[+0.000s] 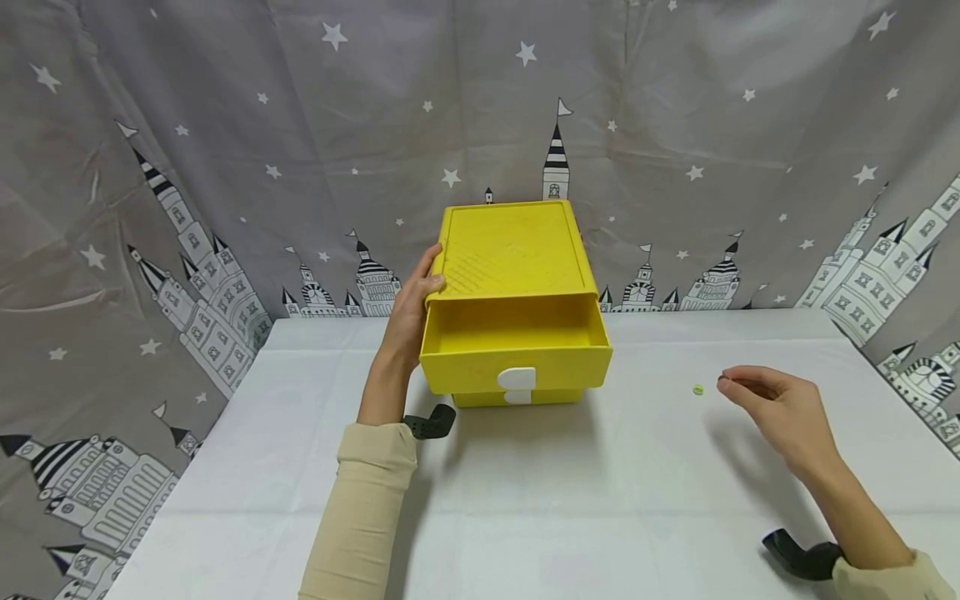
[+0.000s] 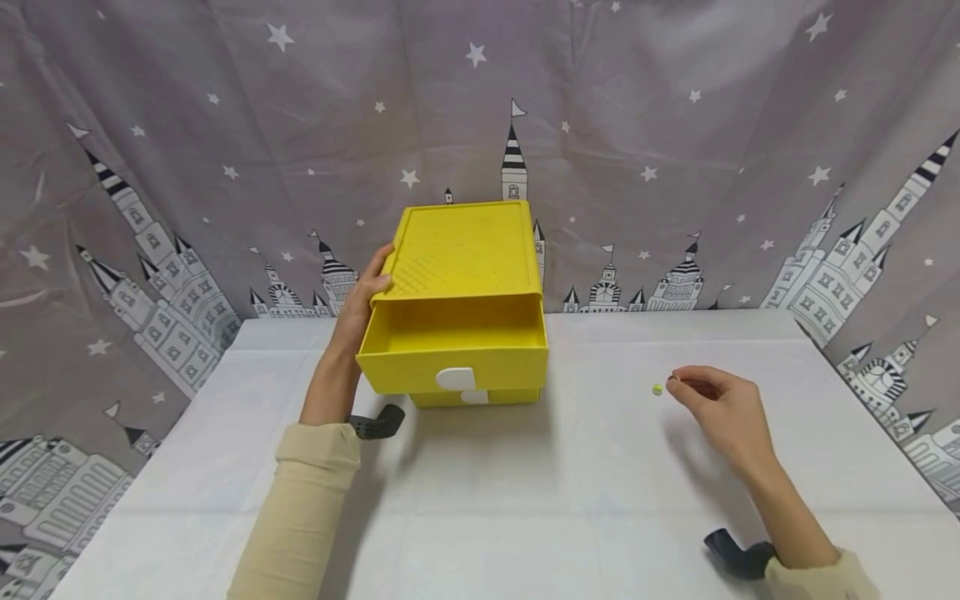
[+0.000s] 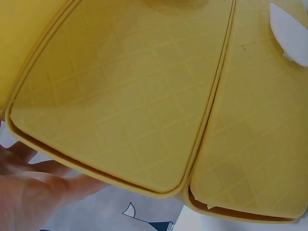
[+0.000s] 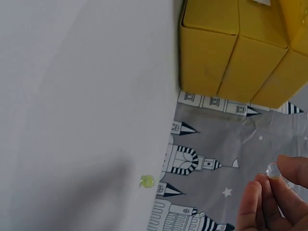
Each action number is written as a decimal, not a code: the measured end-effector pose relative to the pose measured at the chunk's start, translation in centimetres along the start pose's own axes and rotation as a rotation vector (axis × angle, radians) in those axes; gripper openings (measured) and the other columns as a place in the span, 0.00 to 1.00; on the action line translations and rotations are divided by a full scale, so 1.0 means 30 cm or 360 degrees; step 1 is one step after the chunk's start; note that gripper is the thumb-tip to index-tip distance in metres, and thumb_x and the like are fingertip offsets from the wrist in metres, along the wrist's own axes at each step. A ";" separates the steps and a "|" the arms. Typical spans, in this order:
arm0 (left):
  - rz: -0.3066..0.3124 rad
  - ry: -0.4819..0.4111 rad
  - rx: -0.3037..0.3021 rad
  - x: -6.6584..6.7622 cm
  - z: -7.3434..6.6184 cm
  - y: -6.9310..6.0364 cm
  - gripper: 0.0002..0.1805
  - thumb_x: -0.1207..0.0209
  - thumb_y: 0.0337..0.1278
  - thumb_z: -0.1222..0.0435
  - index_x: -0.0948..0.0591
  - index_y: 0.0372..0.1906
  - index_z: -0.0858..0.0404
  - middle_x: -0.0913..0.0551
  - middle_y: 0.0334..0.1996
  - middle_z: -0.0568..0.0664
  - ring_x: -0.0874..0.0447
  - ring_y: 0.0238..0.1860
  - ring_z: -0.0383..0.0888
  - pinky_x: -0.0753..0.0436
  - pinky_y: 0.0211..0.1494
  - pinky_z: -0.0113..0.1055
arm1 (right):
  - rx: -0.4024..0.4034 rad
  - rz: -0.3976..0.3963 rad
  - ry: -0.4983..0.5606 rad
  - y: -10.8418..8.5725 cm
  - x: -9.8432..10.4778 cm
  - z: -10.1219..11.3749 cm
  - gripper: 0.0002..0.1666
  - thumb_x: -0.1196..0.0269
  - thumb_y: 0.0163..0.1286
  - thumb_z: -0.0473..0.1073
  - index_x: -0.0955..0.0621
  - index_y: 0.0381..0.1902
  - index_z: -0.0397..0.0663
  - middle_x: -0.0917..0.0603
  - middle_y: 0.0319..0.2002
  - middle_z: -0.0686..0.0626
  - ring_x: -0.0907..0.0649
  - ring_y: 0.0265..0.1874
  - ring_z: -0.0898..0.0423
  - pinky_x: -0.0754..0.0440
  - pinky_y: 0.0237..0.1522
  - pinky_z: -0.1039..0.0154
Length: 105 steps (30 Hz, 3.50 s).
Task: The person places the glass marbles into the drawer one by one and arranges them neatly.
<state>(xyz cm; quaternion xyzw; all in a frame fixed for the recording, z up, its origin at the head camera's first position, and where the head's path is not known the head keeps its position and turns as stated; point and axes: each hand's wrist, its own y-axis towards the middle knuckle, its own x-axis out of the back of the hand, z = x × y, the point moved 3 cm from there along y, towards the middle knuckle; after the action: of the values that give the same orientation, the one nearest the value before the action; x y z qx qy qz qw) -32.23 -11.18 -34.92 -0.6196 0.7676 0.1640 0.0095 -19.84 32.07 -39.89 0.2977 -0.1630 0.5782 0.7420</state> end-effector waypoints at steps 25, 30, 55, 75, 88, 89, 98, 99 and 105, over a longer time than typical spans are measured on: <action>0.0014 0.0039 -0.0009 -0.005 -0.007 -0.004 0.37 0.53 0.63 0.57 0.45 0.78 0.47 0.46 0.76 0.43 0.36 0.67 0.46 0.36 0.68 0.44 | 0.0400 -0.0030 0.0098 -0.039 -0.032 0.247 0.09 0.34 0.66 0.37 0.14 0.43 0.40 0.13 0.35 0.58 0.17 0.32 0.68 0.22 0.34 0.76; 0.0005 0.0051 -0.0011 -0.006 -0.006 -0.005 0.37 0.53 0.63 0.57 0.45 0.78 0.47 0.46 0.75 0.43 0.36 0.67 0.46 0.36 0.69 0.44 | 0.0471 -0.0054 0.0156 -0.037 -0.046 0.318 0.07 0.32 0.64 0.34 0.14 0.41 0.40 0.14 0.35 0.60 0.17 0.34 0.67 0.23 0.38 0.77; -0.0027 0.0030 -0.0001 0.005 -0.014 -0.010 0.36 0.53 0.63 0.58 0.43 0.78 0.47 0.44 0.75 0.45 0.34 0.65 0.47 0.35 0.67 0.42 | 0.0725 -0.0031 0.0525 0.052 -0.185 0.599 0.07 0.34 0.64 0.30 0.15 0.41 0.34 0.15 0.36 0.44 0.18 0.36 0.59 0.22 0.46 0.71; -0.0023 0.0036 0.0011 -0.002 -0.005 -0.009 0.37 0.52 0.63 0.58 0.43 0.78 0.48 0.43 0.74 0.45 0.33 0.63 0.46 0.36 0.67 0.41 | 0.0671 0.0009 0.0479 0.054 -0.205 0.604 0.10 0.34 0.65 0.34 0.15 0.43 0.35 0.15 0.38 0.45 0.18 0.39 0.59 0.22 0.49 0.69; -0.0019 0.0034 -0.0004 -0.006 -0.005 -0.002 0.37 0.53 0.63 0.58 0.43 0.78 0.48 0.43 0.74 0.46 0.35 0.65 0.46 0.37 0.69 0.42 | 0.0657 -0.0036 0.0493 0.048 -0.191 0.572 0.09 0.35 0.65 0.32 0.16 0.43 0.32 0.16 0.39 0.45 0.18 0.39 0.60 0.23 0.50 0.70; -0.0015 0.0034 -0.0005 -0.007 -0.004 -0.001 0.37 0.53 0.63 0.58 0.43 0.78 0.48 0.43 0.75 0.45 0.35 0.66 0.46 0.37 0.69 0.42 | 0.0649 -0.0041 0.0486 0.047 -0.190 0.568 0.10 0.35 0.66 0.32 0.16 0.43 0.33 0.16 0.39 0.45 0.18 0.38 0.60 0.23 0.50 0.71; -0.0006 0.0033 -0.0013 -0.011 -0.004 -0.001 0.37 0.53 0.63 0.58 0.44 0.78 0.48 0.44 0.75 0.45 0.36 0.67 0.46 0.37 0.69 0.43 | 0.0642 -0.0040 0.0466 0.039 -0.181 0.537 0.09 0.36 0.67 0.33 0.16 0.44 0.34 0.16 0.39 0.45 0.18 0.39 0.62 0.24 0.49 0.73; -0.0004 0.0031 -0.0013 -0.011 -0.004 -0.001 0.37 0.53 0.63 0.58 0.44 0.78 0.48 0.44 0.75 0.45 0.36 0.67 0.46 0.37 0.70 0.43 | 0.0640 -0.0037 0.0461 0.037 -0.180 0.533 0.09 0.36 0.67 0.33 0.16 0.44 0.34 0.16 0.39 0.45 0.18 0.39 0.62 0.24 0.49 0.73; -0.0003 0.0025 -0.0011 -0.012 -0.005 -0.004 0.37 0.53 0.63 0.58 0.44 0.78 0.48 0.45 0.75 0.45 0.37 0.67 0.46 0.37 0.69 0.43 | 0.0571 -0.0031 0.0390 0.020 -0.183 0.499 0.12 0.38 0.71 0.36 0.16 0.47 0.35 0.16 0.42 0.44 0.20 0.40 0.64 0.25 0.49 0.74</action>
<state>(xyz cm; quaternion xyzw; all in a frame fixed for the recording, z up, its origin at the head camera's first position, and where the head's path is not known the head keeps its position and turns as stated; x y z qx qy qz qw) -32.01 -10.90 -34.72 -0.6216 0.7664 0.1617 0.0014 -20.41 18.56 -31.43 0.3541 0.0369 0.6226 0.6968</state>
